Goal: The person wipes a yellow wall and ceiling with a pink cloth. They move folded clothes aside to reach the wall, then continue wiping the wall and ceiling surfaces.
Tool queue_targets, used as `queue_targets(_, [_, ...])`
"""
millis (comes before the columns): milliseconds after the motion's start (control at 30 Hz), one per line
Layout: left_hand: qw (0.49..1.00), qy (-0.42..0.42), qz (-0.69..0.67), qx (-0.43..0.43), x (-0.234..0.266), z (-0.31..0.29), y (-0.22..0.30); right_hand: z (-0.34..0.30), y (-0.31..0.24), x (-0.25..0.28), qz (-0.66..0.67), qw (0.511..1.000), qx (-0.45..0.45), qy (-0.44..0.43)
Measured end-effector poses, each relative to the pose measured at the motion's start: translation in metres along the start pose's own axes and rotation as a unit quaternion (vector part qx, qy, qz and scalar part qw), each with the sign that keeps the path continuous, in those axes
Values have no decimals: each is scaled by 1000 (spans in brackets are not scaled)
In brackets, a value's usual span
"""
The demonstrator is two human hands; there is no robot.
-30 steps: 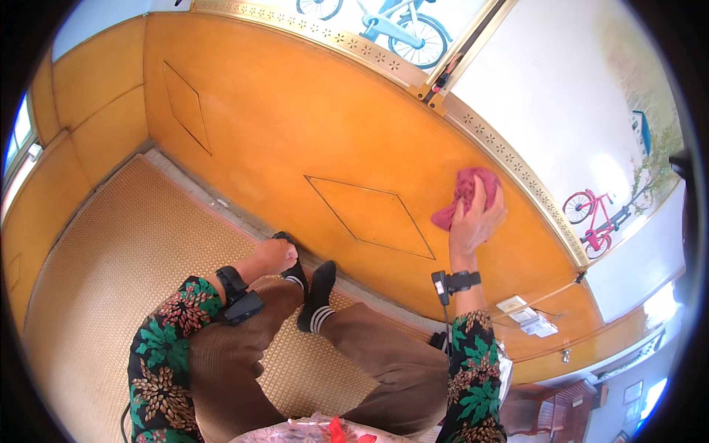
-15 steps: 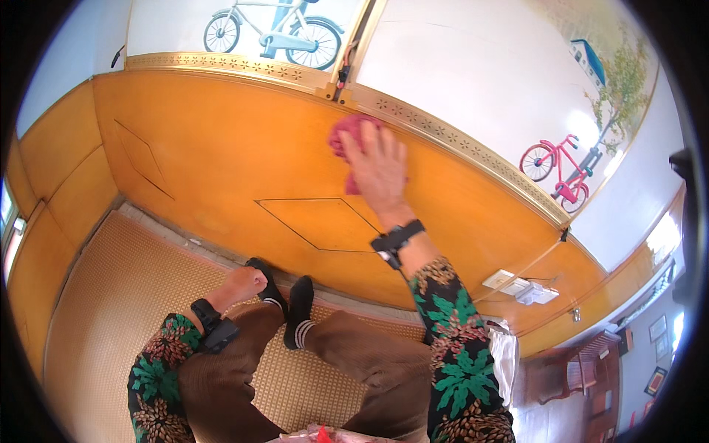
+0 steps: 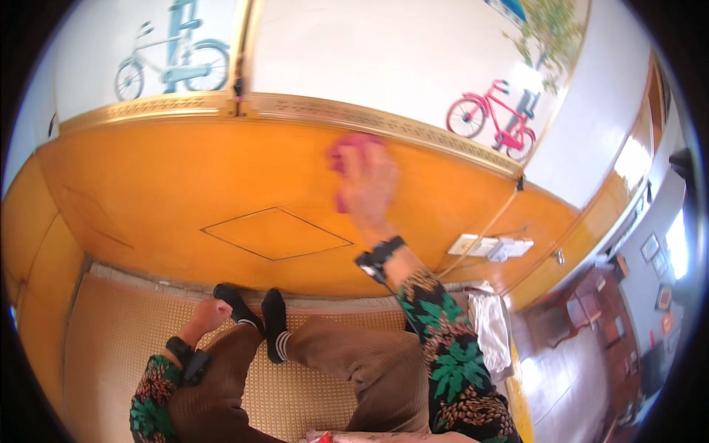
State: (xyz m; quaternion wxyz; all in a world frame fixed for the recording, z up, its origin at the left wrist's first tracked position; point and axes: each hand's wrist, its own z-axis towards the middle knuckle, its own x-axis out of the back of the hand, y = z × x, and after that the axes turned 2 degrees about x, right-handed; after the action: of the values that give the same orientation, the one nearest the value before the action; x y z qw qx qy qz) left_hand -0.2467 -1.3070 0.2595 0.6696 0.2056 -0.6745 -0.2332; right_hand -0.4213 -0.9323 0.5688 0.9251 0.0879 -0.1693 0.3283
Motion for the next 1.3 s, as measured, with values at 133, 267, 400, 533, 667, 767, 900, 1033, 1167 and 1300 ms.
queue_targets(133, [999, -12, -26, 18, 12, 0, 11, 3, -12, -13, -152, 969, 195, 11])
queue_targets(267, [1000, -6, -16, 13, 11, 5, 2, -21, 59, 39, -91, 995, 31, -27])
queue_targets(400, [999, -5, 50, -11, 7, 9, -16, -61, 141, 104, -215, 955, -161, 127])
queue_targets(533, [995, 24, 101, -11, 32, 13, -17, -87, 164, 109, -217, 914, -266, 217])
queue_targets(667, [987, 81, 135, 12, 91, 2, 12, -107, 99, 45, -297, 920, -253, -28])
queue_targets(767, [984, 106, 138, 31, 137, -27, 42, -126, 36, 6, -80, 986, -43, -141])
queue_targets(900, [981, 154, 118, 14, 173, -83, 59, -133, 32, 0, -143, 988, 6, -52])
queue_targets(1033, [974, 184, 124, 44, 178, -139, 33, -155, 91, 42, -172, 950, -242, 96])
queue_targets(1167, [973, 186, 99, 96, 186, -188, -5, -184, 140, 58, -234, 835, -458, 195])
queue_targets(1300, [969, 178, 65, 156, 180, -217, -21, -217, 146, 34, -166, 772, -576, 212])
